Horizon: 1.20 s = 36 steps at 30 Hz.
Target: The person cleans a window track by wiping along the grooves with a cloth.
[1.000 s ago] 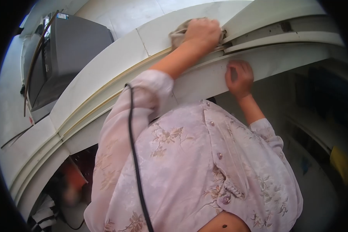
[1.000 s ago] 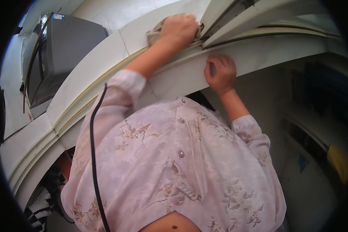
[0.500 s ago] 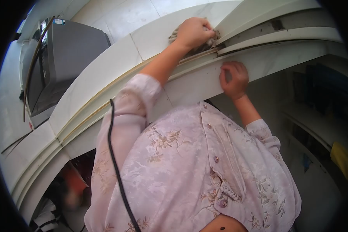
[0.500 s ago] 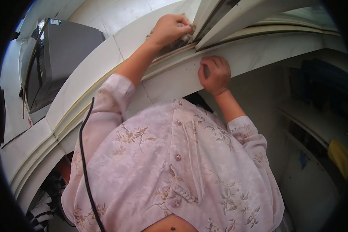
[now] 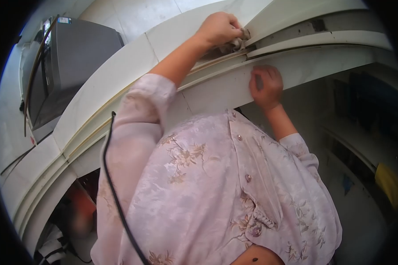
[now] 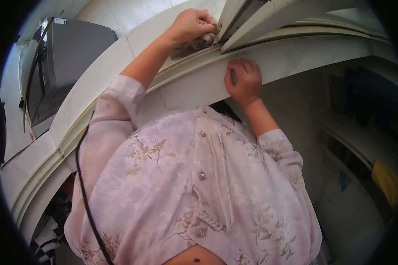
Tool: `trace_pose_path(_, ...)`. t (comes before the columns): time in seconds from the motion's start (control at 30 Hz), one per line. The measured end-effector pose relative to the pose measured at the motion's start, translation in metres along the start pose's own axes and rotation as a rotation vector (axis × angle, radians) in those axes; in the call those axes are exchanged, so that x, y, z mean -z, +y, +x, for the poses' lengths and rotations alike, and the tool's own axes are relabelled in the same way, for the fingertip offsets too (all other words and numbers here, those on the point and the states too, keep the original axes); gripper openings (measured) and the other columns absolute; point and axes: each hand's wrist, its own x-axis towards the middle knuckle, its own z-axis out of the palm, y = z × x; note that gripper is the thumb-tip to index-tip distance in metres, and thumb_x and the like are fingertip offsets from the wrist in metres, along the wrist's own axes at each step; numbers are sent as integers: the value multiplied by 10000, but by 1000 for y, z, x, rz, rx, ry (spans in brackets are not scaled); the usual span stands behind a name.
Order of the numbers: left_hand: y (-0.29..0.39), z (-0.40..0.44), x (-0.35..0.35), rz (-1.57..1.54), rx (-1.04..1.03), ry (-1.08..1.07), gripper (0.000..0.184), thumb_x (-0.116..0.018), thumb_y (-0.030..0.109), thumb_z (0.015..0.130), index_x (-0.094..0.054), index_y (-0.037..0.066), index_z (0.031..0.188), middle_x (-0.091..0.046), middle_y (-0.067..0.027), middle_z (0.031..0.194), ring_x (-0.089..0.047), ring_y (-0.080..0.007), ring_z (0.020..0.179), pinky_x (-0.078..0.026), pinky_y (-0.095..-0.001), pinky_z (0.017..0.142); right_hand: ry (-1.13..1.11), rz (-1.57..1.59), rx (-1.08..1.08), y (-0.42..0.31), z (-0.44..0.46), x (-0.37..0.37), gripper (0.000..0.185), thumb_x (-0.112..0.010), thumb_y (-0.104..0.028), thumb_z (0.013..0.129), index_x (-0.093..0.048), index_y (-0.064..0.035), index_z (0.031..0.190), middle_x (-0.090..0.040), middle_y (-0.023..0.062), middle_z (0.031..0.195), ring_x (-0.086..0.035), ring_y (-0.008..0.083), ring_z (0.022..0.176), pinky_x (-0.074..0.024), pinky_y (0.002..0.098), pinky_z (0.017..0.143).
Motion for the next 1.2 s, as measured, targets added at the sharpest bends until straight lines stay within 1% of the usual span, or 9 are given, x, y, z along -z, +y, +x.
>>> trace_pose_path(0.07,-12,-15,14,-51,22,-31,185,-631,200,641,-611,24,696,-580,-52,598,-534,-124,554,-417,-247,539,-17,1,21,4,1,-2,103,-578,-61,623,-549,-88,718,-560,56,751,-530,260,721,-430,348,646)
trace_pose_path(0.17,-13,-30,23,-96,41,-35,197,-606,240,612,-626,55,675,-606,-130,665,-578,-273,620,-451,-342,588,18,7,27,-3,1,-4,104,-581,-63,623,-547,-87,718,-559,58,753,-529,261,724,-425,351,645)
trace_pose_path(0.27,6,0,-1,-8,-3,33,149,-608,163,647,-590,16,660,-548,-62,546,-518,-136,506,-415,-265,505,-12,-6,6,-4,2,-1,109,-584,-66,618,-545,-87,717,-556,56,752,-528,263,723,-426,352,647)
trace_pose_path(0.5,-11,-35,27,-102,103,-46,183,-608,196,638,-588,16,666,-565,-102,566,-539,-206,530,-426,-304,532,-3,16,-5,-4,3,-5,108,-583,-62,617,-544,-87,715,-556,53,752,-529,257,718,-427,348,638)
trace_pose_path(0.8,-11,-30,20,-69,51,26,200,-613,215,626,-593,21,670,-563,-92,569,-528,-169,531,-424,-278,536,-11,22,8,-4,5,-3,103,-577,-61,618,-544,-84,713,-562,57,760,-527,259,711,-429,346,634)
trace_pose_path(0.87,-12,-32,24,-33,45,-5,216,-580,249,614,-622,46,675,-597,-138,654,-568,-300,626,-454,-351,600,16,27,20,-8,4,-4,93,-569,-56,626,-545,-82,712,-561,59,757,-528,256,709,-428,345,633)
trace_pose_path(1.0,14,2,-2,-6,57,23,207,-569,246,641,-618,52,693,-599,-134,667,-567,-294,635,-449,-358,591,-6,-11,-1,-4,2,-2,95,-573,-65,626,-545,-80,714,-557,62,753,-528,264,710,-431,349,634)
trace_pose_path(1.03,4,-6,-4,-79,-8,72,192,-612,207,651,-601,20,691,-586,-109,612,-561,-197,558,-440,-289,549,-7,5,-3,-1,2,-3,94,-574,-68,625,-545,-80,714,-556,63,754,-528,267,709,-432,350,635)
trace_pose_path(1.2,-10,-44,28,-124,145,0,199,-607,221,656,-599,25,688,-576,-109,599,-543,-216,539,-436,-300,547,4,22,-4,-2,3,-5,93,-573,-67,627,-544,-82,714,-556,67,753,-527,274,708,-432,351,636)
